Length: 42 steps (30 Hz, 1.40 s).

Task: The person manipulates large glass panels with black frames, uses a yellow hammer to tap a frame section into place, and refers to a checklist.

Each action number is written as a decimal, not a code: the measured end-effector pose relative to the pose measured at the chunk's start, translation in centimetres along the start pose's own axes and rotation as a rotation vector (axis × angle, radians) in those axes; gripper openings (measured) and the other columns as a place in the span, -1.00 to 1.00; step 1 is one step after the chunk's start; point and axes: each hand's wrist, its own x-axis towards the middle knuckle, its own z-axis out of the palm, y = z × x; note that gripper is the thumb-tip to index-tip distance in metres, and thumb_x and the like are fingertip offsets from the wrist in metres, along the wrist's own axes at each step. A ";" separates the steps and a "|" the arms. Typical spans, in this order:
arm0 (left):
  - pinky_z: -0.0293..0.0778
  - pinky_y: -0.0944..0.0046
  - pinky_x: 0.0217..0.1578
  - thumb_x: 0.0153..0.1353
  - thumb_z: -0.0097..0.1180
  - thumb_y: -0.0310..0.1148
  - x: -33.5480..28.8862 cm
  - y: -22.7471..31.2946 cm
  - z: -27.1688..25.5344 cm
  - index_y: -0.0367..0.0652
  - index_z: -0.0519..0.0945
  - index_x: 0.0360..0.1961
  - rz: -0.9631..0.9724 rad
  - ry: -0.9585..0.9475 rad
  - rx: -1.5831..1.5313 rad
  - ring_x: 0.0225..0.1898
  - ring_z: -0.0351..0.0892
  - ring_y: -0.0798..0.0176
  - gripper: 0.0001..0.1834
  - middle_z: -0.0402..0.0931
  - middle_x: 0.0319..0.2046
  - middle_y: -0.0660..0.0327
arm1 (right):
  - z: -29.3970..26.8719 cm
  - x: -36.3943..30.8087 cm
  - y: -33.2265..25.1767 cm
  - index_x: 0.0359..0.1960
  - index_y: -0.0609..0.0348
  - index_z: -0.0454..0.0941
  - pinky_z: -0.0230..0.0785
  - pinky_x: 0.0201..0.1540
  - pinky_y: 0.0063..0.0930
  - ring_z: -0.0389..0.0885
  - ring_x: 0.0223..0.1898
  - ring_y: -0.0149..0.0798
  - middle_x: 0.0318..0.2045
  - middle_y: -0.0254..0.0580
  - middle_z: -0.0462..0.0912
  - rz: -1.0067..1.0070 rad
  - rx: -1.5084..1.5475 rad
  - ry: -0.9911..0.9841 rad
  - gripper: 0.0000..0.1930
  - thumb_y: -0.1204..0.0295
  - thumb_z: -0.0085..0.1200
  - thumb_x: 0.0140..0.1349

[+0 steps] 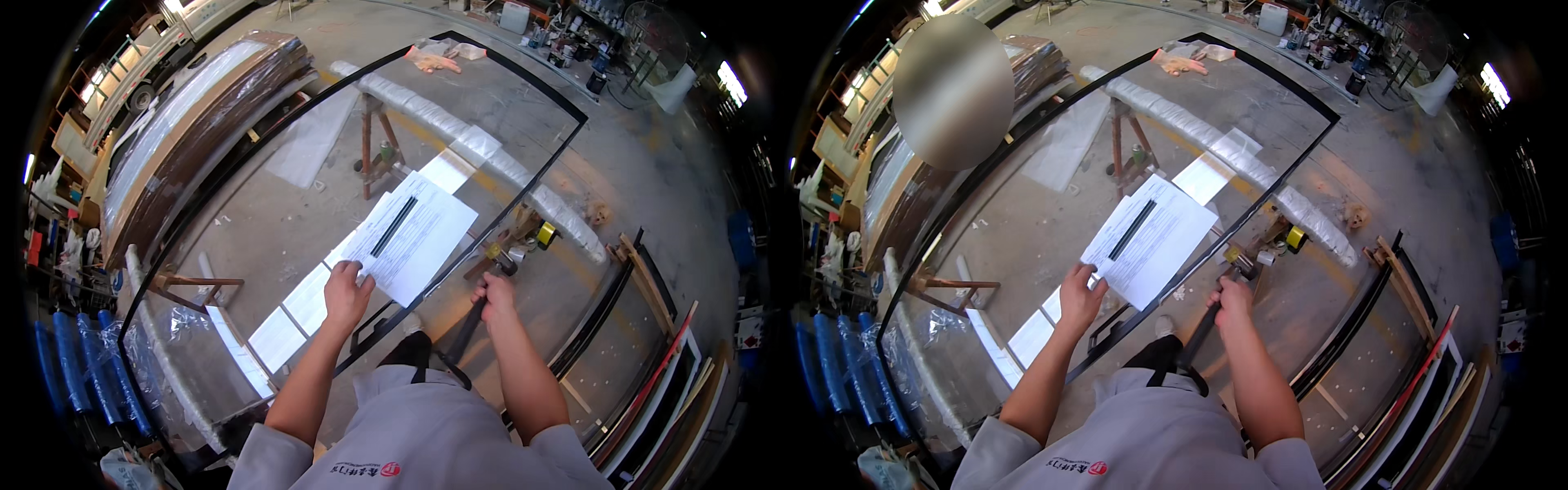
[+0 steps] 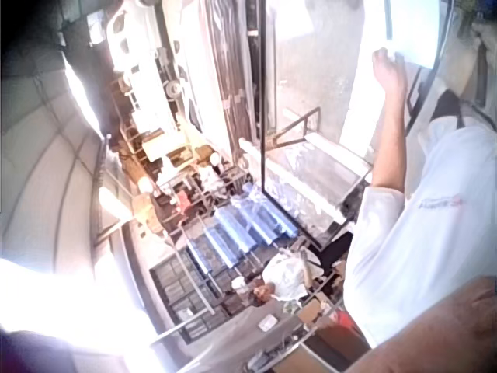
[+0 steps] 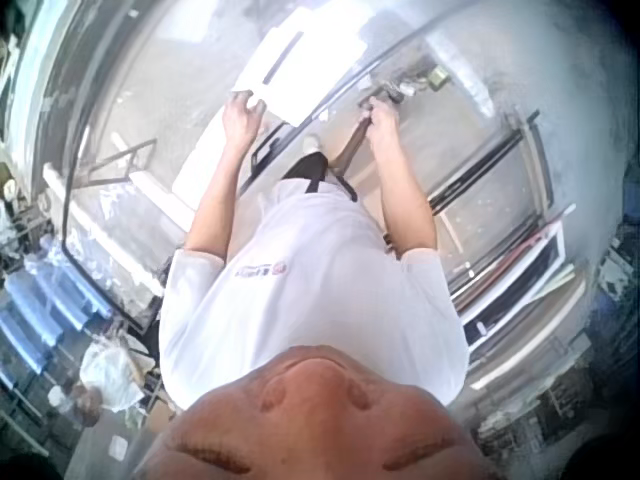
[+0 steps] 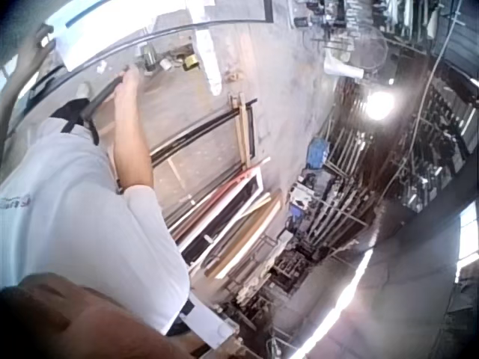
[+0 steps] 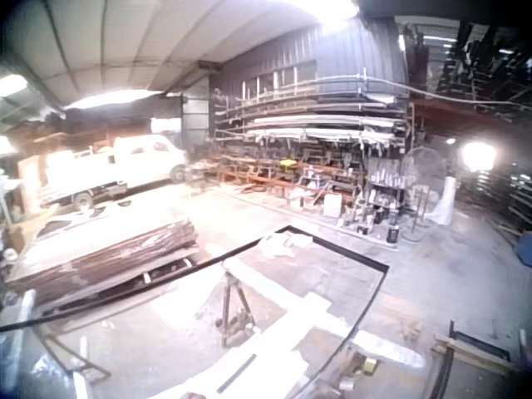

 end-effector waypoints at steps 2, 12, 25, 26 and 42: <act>0.49 0.02 -0.14 0.03 0.23 -0.29 3.7 0.6 3.2 -0.32 0.55 -0.17 0.078 0.001 0.113 -0.13 0.52 -0.12 -0.62 0.53 -0.18 -0.04 | -4.4 0.6 -3.3 -0.32 0.09 0.31 0.19 -0.61 -0.40 0.25 -0.69 -0.39 -0.59 -0.31 0.34 -0.034 0.012 -0.045 -0.93 0.46 -0.07 0.33; 0.49 -0.10 -0.27 -0.14 0.03 -0.57 9.9 0.0 8.4 -0.32 0.56 -0.54 -0.088 -0.252 0.357 -0.38 0.56 -0.23 -0.90 0.54 -0.48 -0.19 | -10.0 3.0 -20.9 -0.27 0.10 0.38 0.20 -0.62 -0.48 0.30 -0.65 -0.44 -0.56 -0.35 0.35 -0.298 -0.097 0.095 -0.95 0.44 -0.03 0.31; 0.47 0.01 -0.27 -0.05 0.22 -0.25 3.0 1.5 8.9 -0.64 0.51 -0.23 -0.900 0.319 0.191 -0.36 0.56 -0.06 -0.45 0.58 -0.35 -0.21 | -0.6 21.7 -29.0 -0.31 0.22 0.32 0.23 -0.71 -0.24 0.35 -0.73 -0.24 -0.60 -0.16 0.36 -0.097 0.149 -0.009 -0.92 0.62 -0.09 0.18; 0.48 -0.01 -0.29 -0.05 0.23 -0.25 3.3 0.7 9.2 -0.65 0.52 -0.24 -0.950 0.301 0.154 -0.37 0.56 -0.08 -0.45 0.58 -0.35 -0.22 | -1.1 22.7 -30.1 -0.33 0.23 0.33 0.25 -0.70 -0.24 0.37 -0.72 -0.23 -0.59 -0.15 0.37 -0.124 0.159 0.009 -0.95 0.60 -0.09 0.18; 0.51 0.05 -0.46 0.17 0.12 -0.16 1.7 -7.7 7.9 -0.29 0.58 -0.29 -1.102 0.180 0.096 -0.45 0.55 0.10 -0.66 0.57 -0.44 0.08 | -1.7 37.7 -45.3 -0.46 0.22 0.39 0.18 -0.69 -0.30 0.33 -0.72 -0.28 -0.65 -0.17 0.37 -0.233 0.162 0.262 -0.91 0.62 -0.14 0.19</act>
